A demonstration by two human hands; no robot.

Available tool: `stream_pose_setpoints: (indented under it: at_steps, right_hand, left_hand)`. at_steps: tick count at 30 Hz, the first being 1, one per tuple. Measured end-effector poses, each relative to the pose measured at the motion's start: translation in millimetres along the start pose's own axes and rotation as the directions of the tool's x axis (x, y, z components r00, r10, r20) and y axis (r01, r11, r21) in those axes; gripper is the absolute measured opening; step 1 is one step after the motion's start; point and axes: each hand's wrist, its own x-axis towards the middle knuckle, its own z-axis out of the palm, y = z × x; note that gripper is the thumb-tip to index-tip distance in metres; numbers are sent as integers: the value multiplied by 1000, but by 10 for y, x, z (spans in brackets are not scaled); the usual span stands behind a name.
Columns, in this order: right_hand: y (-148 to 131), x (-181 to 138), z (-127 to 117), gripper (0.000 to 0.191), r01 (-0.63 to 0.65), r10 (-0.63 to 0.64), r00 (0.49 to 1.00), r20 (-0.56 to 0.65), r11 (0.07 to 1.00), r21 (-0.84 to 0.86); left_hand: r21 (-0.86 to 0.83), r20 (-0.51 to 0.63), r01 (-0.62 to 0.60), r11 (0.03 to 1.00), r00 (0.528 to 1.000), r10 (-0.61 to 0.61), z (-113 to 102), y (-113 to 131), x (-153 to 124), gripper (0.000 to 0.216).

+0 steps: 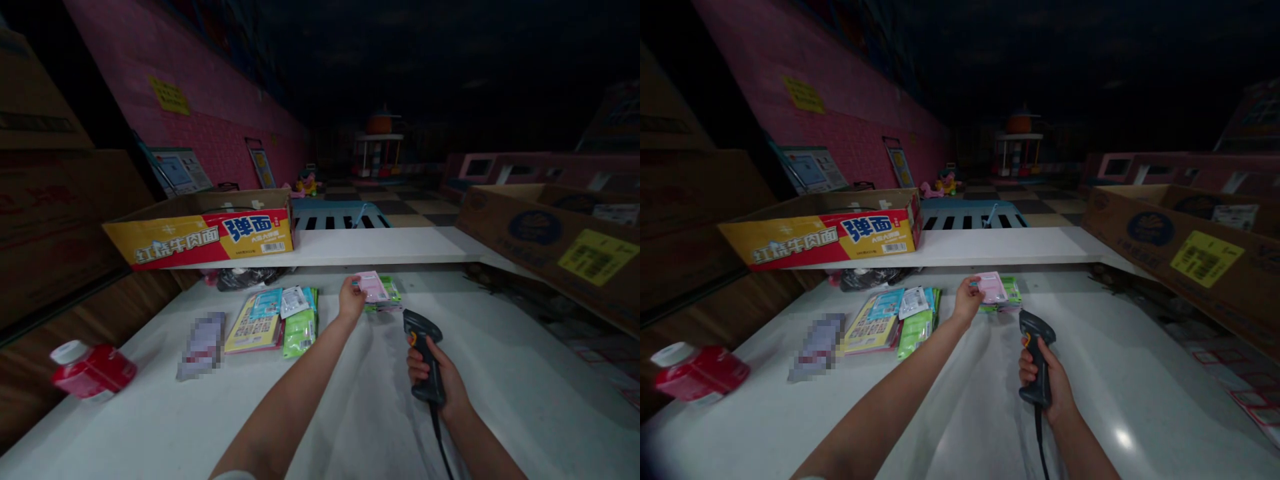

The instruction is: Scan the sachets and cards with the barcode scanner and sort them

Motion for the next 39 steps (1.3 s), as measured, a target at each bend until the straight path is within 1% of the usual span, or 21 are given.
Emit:
stream_pose_setpoints:
  at_steps: [3,6,9,12,14,15,18,20,22,25,28,31,33,35,39]
  right_hand:
    - [5,17,6,33,-1,1,1000,-3,1000,-6]
    - [8,29,8,33,-14,14,1000,-4,1000,12]
    - [10,40,6,34,-23,23,1000,-14,999,33]
    - [12,46,4,32,-26,27,999,-18,998,55]
    - [14,51,-2,30,-29,30,999,-13,997,67]
    - [16,54,-8,30,-30,31,999,-10,997,70]
    - [23,68,-35,30,-32,33,999,-4,997,75]
    - [27,77,-54,32,-37,37,999,-4,997,73]
    - [30,82,-66,34,-41,42,999,-3,996,73]
    - [29,84,-69,34,-44,44,999,-3,997,71]
    - [23,80,-61,33,-46,46,999,-4,997,68]
    - [18,65,-48,32,-49,50,999,-10,997,64]
    - [15,48,-40,31,-46,47,999,-13,997,65]
    - [13,28,-35,29,-49,50,999,-10,996,69]
    - [8,1,-49,27,-64,65,998,-8,994,85]
  left_hand:
    - [124,-41,6,992,999,-1,210,-25,150,47]
    - [250,-58,13,968,998,2,334,-41,260,47]
    - [368,-42,-6,930,999,23,338,-37,314,50]
    - [514,4,-56,856,998,62,248,-14,299,46]
    - [612,56,-120,782,993,108,167,8,248,37]
    - [663,89,-168,729,985,146,127,18,210,32]
    - [782,221,-334,526,938,267,35,35,67,24]
    - [811,312,-409,419,907,282,8,29,-32,25]
    - [818,376,-447,363,892,250,9,12,-111,26]
    - [819,420,-474,325,879,224,47,-17,-175,29]
    - [824,422,-474,310,879,223,82,-34,-196,33]
    - [827,417,-470,308,881,226,48,-26,-228,36]
    - [824,415,-473,311,878,238,-36,-5,-271,37]
    - [820,411,-479,313,874,259,-172,28,-329,37]
    - [823,384,-486,293,857,343,-567,131,-461,34]
